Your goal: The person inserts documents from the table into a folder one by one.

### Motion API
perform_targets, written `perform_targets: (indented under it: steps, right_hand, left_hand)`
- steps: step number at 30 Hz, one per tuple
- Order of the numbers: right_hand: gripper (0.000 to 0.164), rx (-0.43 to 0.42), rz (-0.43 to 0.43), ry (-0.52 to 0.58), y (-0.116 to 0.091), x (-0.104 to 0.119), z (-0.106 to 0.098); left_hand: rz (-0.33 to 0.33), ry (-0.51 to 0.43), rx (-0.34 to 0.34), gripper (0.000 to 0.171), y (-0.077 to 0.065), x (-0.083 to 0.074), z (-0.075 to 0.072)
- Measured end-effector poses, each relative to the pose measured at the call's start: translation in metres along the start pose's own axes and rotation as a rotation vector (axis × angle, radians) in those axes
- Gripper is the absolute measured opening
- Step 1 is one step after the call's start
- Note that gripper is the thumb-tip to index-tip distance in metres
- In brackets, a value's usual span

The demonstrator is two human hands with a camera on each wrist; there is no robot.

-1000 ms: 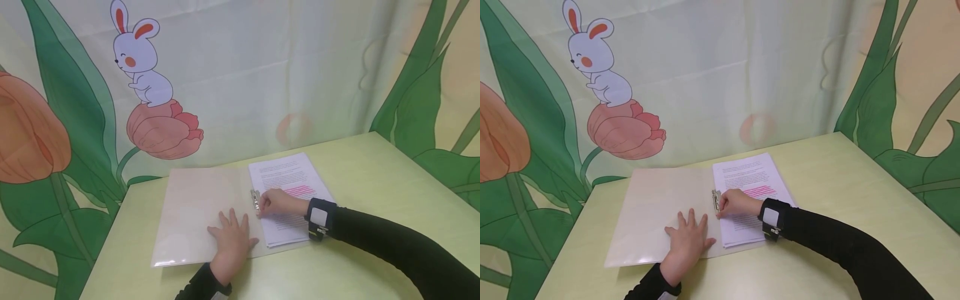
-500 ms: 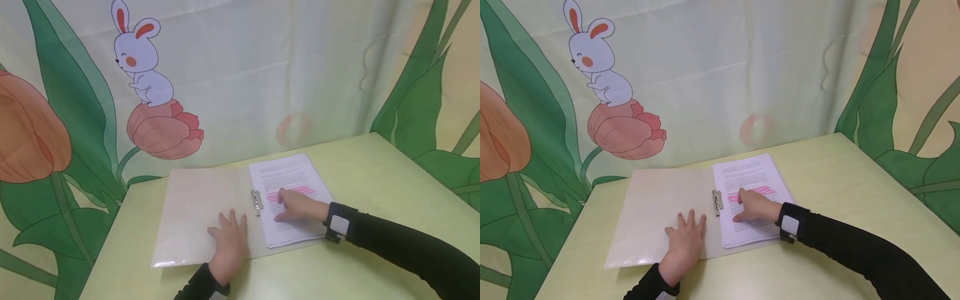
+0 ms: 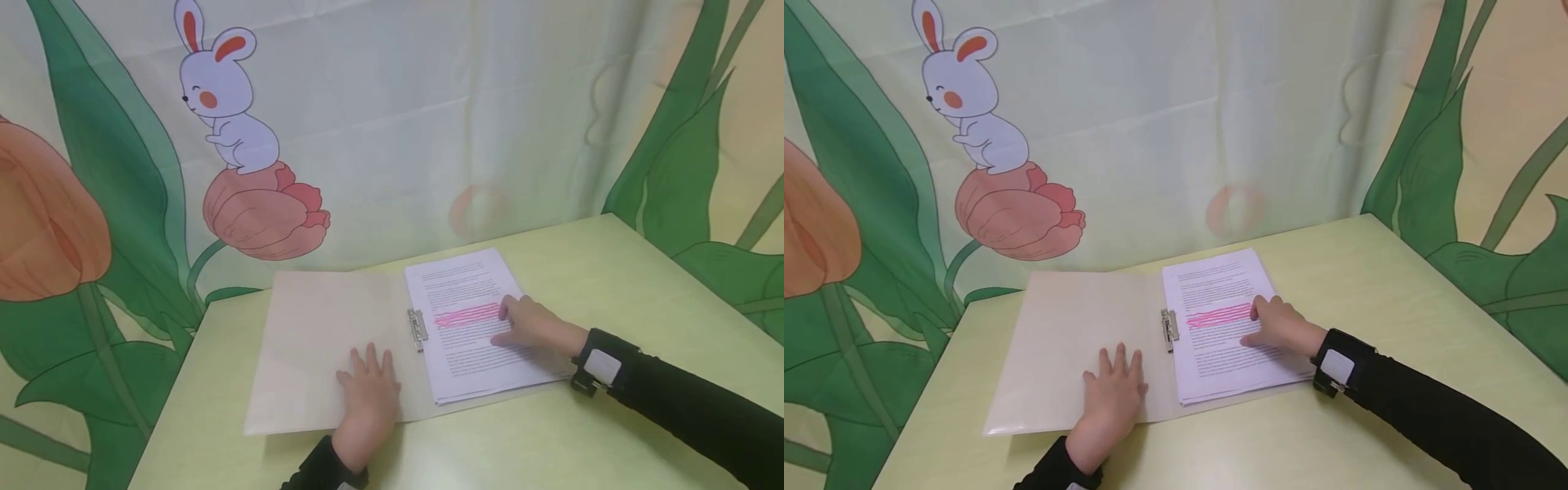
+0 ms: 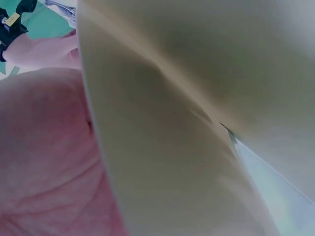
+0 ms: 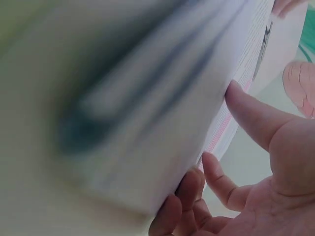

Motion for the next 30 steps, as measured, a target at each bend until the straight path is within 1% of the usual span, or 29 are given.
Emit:
perform_targets:
  steps: [4,6,8,10,13,15,18,21,25,30]
  right_hand:
    - [0.054,-0.033,0.042,0.0,-0.005,-0.01,-0.006]
    - [0.056,-0.052,0.057,-0.005,-0.007,-0.013,-0.009]
    - [0.059,-0.076,0.075,-0.015,-0.007,-0.018,-0.011]
    - [0.064,-0.098,0.099,-0.018,-0.008,-0.022,-0.013]
    - [0.073,-0.116,0.132,-0.003,-0.008,-0.029,-0.016]
    - [0.077,-0.115,0.145,0.0,-0.009,-0.032,-0.017]
    - [0.08,-0.103,0.155,-0.014,-0.01,-0.032,-0.019]
    - [0.081,-0.091,0.164,-0.037,-0.011,-0.032,-0.021]
    - [0.08,-0.085,0.172,-0.046,-0.011,-0.032,-0.022]
    - [0.078,-0.089,0.178,-0.041,-0.012,-0.034,-0.022]
  left_hand:
    - [-0.012,-0.006,0.015,0.059,-0.003,0.003,0.001]
    - [-0.016,0.009,0.02,0.061,-0.004,0.004,0.002]
    - [-0.02,0.027,0.024,0.062,-0.005,0.006,0.002]
    - [-0.024,0.025,0.025,0.063,-0.007,0.009,0.001]
    - [-0.035,-0.009,0.018,0.064,-0.01,0.013,0.0]
    - [-0.041,-0.046,0.006,0.064,-0.012,0.016,0.001]
    - [-0.045,-0.068,-0.01,0.065,-0.014,0.021,0.003]
    - [-0.055,-0.098,-0.025,0.067,-0.014,0.026,0.005]
    - [-0.086,-0.151,-0.034,0.07,-0.016,0.034,0.007]
    - [-0.138,-0.2,-0.042,0.075,-0.021,0.049,0.009]
Point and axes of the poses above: each hand's wrist, its own y-axis towards the middle knuckle, its own z-axis out of the palm, x = y × z, the point moved 6 cm from there along y, towards the middle knuckle, and after that the axes turned 8 degrees about -x, right-handed, at the moved point
